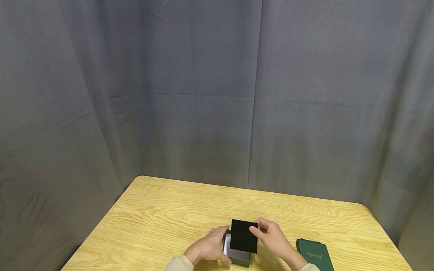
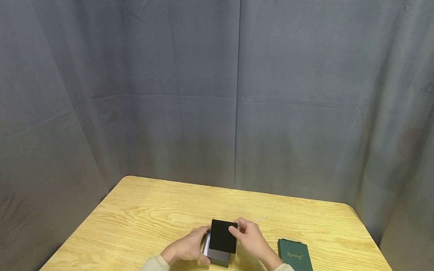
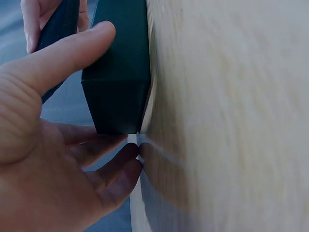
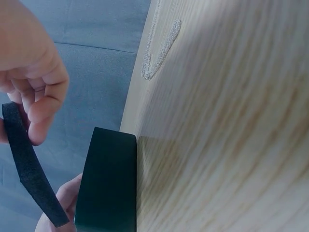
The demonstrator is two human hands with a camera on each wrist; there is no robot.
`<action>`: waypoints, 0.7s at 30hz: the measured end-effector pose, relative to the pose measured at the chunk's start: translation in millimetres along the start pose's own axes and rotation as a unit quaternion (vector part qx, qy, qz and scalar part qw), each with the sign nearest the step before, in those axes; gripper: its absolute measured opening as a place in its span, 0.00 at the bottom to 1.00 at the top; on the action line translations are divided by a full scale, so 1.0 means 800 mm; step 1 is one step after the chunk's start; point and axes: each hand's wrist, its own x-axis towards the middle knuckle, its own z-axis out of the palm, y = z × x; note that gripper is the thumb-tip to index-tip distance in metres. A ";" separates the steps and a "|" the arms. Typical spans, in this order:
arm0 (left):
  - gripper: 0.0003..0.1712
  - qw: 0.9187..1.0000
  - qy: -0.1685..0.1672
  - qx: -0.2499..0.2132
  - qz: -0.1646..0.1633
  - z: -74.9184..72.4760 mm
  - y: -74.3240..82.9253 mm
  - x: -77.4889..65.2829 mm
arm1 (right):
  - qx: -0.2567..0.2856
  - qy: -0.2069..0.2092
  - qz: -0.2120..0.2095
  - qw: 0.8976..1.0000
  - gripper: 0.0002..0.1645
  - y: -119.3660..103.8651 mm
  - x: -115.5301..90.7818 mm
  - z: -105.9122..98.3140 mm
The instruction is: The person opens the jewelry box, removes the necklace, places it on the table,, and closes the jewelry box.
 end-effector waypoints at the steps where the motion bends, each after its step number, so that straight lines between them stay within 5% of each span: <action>1: 0.58 1.000 -0.001 0.005 -0.001 0.000 0.000 0.000 | 0.001 0.000 0.000 1.000 0.16 0.000 0.000 0.000; 12: 0.54 1.000 -0.016 0.016 -0.009 -0.002 -0.001 -0.002 | 0.001 -0.002 0.005 1.000 0.15 -0.001 0.000 -0.003; 21: 0.55 1.000 0.004 -0.012 0.004 -0.002 0.000 -0.004 | -0.004 0.007 0.004 1.000 0.16 -0.004 -0.002 -0.006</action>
